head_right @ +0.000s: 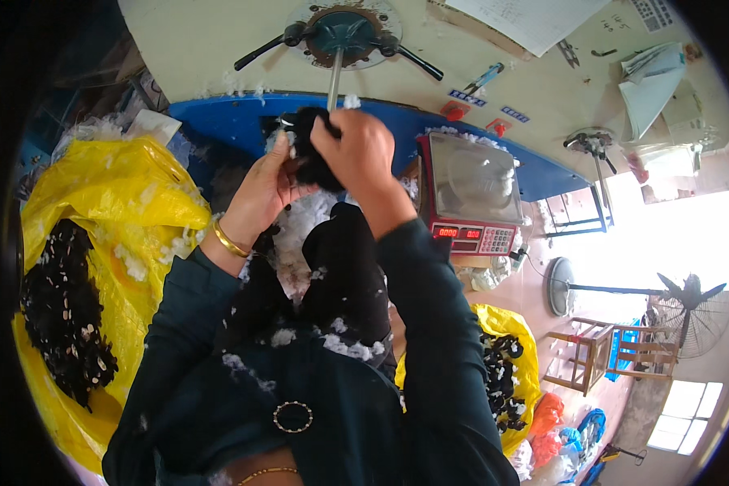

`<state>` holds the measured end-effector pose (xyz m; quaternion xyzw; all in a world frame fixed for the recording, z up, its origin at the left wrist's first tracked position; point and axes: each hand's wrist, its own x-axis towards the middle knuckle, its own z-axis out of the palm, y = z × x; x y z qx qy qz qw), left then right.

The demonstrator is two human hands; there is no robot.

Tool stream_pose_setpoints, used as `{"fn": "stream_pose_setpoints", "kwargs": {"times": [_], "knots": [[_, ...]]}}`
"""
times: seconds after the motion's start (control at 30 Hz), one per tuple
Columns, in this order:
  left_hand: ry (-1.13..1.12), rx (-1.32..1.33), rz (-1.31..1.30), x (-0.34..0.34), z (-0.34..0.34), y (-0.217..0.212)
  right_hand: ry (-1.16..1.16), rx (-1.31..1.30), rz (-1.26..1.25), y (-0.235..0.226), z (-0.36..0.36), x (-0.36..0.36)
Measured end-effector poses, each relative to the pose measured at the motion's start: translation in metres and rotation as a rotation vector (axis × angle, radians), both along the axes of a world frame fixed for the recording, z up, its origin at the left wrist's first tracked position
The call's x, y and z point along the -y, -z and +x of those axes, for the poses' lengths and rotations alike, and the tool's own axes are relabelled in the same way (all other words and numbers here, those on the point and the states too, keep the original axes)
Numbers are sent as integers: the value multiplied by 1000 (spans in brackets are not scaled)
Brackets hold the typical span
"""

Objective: The person repeatedly stuffs white cotton-like material into small black plush toys using a manual press tool. After each stuffing, the person places the finished toy into a yellow bag and retrieves another empty toy to continue the process.

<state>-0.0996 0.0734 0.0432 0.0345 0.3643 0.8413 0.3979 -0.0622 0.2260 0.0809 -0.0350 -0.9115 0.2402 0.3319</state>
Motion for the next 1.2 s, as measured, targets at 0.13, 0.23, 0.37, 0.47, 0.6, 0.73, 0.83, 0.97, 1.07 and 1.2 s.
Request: {"fn": "stream_pose_setpoints", "kwargs": {"times": [0.13, 0.23, 0.37, 0.47, 0.6, 0.73, 0.83, 0.97, 1.07, 1.2], "knots": [[-8, -438, -232, -13, -5, -4, 68, 51, -60, 6, -58, -39], [-107, -737, -338, -24, -22, 0, 30, -65, -54, 3, -96, -56], [-208, -1131, -618, -24, -18, -13, 37, -8, -40, 11, -88, -56], [-128, -1282, -807, -20, -2, -19, 50, 30, -48, 12, -64, -43], [-283, -1566, -742, -6, 5, 4, 21, 80, -147, 11, -33, -29], [104, -163, 80, -3, -23, 4, 90, 160, -182, -2, -39, -21], [212, 110, 298, -28, -67, 31, 222, 72, -191, -3, -97, -39], [-90, -88, 36, -47, -26, 15, 279, 121, -175, 2, -102, -37], [-228, -634, -349, -47, 3, 16, 268, 75, -152, 4, -78, -25], [-340, -1143, -555, -30, 12, 17, 220, 143, -211, -2, -44, -11]]}}
